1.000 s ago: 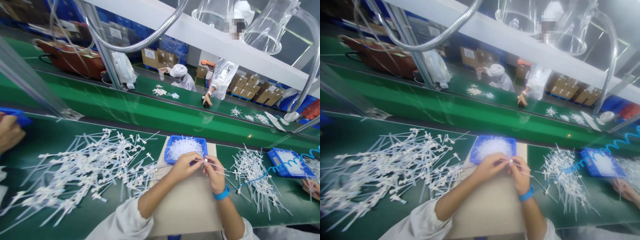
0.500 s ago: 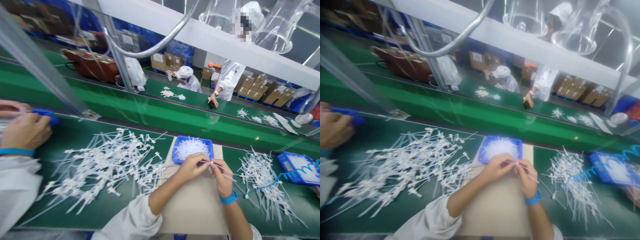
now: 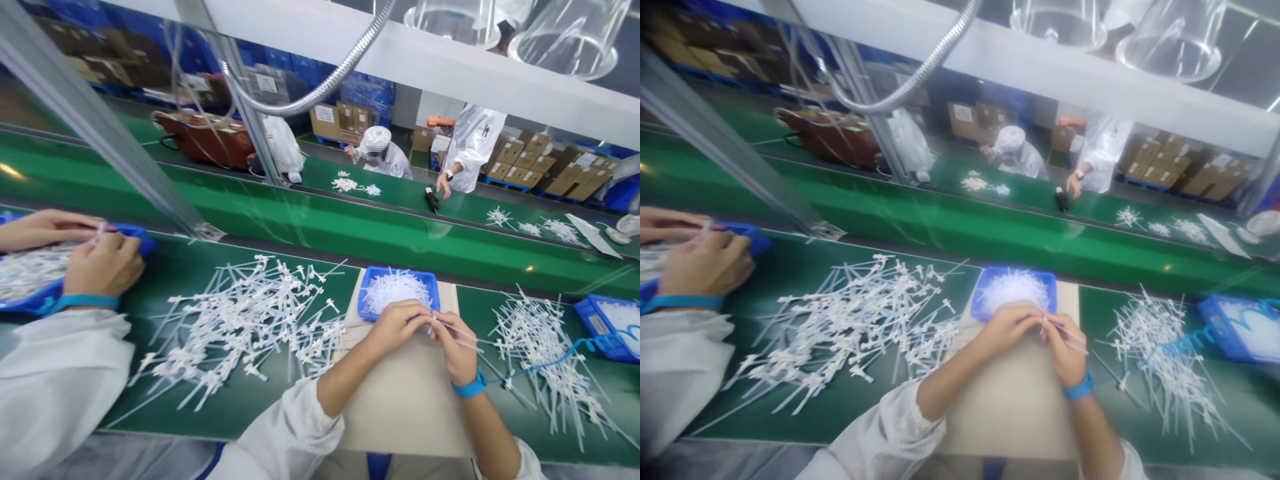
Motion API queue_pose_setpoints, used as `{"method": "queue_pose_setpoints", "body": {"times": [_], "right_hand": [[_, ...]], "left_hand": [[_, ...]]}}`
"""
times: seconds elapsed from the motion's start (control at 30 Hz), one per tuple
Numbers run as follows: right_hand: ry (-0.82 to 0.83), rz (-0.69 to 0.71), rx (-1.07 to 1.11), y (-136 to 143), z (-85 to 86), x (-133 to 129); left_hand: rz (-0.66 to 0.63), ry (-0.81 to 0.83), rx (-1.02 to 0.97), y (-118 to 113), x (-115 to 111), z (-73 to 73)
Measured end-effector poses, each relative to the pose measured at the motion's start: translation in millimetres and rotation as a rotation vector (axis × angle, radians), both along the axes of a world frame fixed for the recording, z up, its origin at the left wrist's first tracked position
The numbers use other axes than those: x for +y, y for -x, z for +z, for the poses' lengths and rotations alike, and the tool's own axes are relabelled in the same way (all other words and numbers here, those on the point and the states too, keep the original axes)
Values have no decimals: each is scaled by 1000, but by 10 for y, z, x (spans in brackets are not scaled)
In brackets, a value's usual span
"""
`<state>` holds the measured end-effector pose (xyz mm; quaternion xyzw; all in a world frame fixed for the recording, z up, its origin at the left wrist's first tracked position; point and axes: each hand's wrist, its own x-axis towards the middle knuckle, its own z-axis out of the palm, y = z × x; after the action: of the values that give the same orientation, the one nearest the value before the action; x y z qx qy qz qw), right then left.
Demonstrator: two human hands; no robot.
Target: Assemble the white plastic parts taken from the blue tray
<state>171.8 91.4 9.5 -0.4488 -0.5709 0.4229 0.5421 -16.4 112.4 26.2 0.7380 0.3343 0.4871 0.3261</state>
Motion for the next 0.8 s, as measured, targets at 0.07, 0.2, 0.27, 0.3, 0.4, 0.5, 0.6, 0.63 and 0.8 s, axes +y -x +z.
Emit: {"method": "queue_pose_setpoints", "body": {"times": [0.07,0.2,0.27,0.3,0.4,0.5,0.6,0.63,0.8], "right_hand": [[32,15,27,-9,4,25],[68,52,61,-49,-2,48],[76,61,76,-59,-7,45],[78,62,83,-59,-8,43],[86,50,98,-43,0,40],[98,40,101,-19,17,41],[92,42,97,-9,26,39],[85,45,93,-8,25,37],[59,44,82,11,3,42]], "left_hand": [[24,-6,8,-7,-1,0],[29,-33,16,-5,-1,9],[45,-45,14,0,-1,14],[53,-46,15,2,-1,16],[72,-35,17,3,-3,15],[86,-37,16,4,-7,15],[77,-43,19,13,-8,21],[67,-39,22,19,-7,23],[9,-7,53,84,20,45]]}}
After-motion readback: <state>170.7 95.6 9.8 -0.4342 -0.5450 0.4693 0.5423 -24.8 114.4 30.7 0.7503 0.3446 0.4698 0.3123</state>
